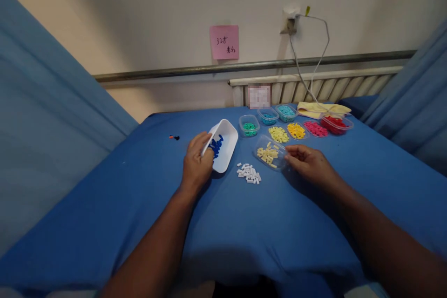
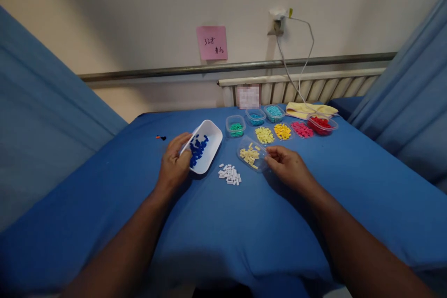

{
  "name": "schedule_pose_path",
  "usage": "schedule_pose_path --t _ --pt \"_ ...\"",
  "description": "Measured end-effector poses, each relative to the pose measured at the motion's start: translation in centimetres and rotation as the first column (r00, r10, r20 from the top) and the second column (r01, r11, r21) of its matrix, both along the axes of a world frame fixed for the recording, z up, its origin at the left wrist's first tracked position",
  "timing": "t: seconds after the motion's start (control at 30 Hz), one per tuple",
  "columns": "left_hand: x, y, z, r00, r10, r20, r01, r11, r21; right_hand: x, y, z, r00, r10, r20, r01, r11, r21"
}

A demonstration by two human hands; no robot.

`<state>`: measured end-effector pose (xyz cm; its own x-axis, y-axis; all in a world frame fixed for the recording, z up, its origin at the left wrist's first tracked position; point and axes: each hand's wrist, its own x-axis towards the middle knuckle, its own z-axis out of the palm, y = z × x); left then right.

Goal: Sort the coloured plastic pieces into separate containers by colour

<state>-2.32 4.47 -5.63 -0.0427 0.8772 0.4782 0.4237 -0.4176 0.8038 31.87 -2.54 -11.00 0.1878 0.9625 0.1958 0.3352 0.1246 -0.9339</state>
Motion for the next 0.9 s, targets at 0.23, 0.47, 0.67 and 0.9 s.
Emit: schedule_pose_path --t 0.23,0.47,0.67,0.9 --pt "1.9 -2.6 0.1 0.859 -0.029 -0.511 0.179 0.952 0.247 -3.9 -1.7 2.0 0.875 0.038 0.483 -0.184 0.948 0.259" --pt "3.3 -4.1 0.7 0.808 -0.065 -0.586 0.238 0.945 0.224 -4.3 -2.4 2.3 0.678 -0.017 0.735 -0.296 0.909 0.294" --pt "2.2 -3.7 0.9 0.904 -0.017 -0.427 0.157 0.943 0.294 -3.2 -2.3 2.2 0.758 -0.081 0.647 -0.207 0.911 0.357" --pt "0.3 -0.8 0.4 0.969 0.174 -0.175 -0.123 0.955 0.269 -2.4 -1.7 1.3 0.959 -0.143 0.243 0.087 0.97 0.227"
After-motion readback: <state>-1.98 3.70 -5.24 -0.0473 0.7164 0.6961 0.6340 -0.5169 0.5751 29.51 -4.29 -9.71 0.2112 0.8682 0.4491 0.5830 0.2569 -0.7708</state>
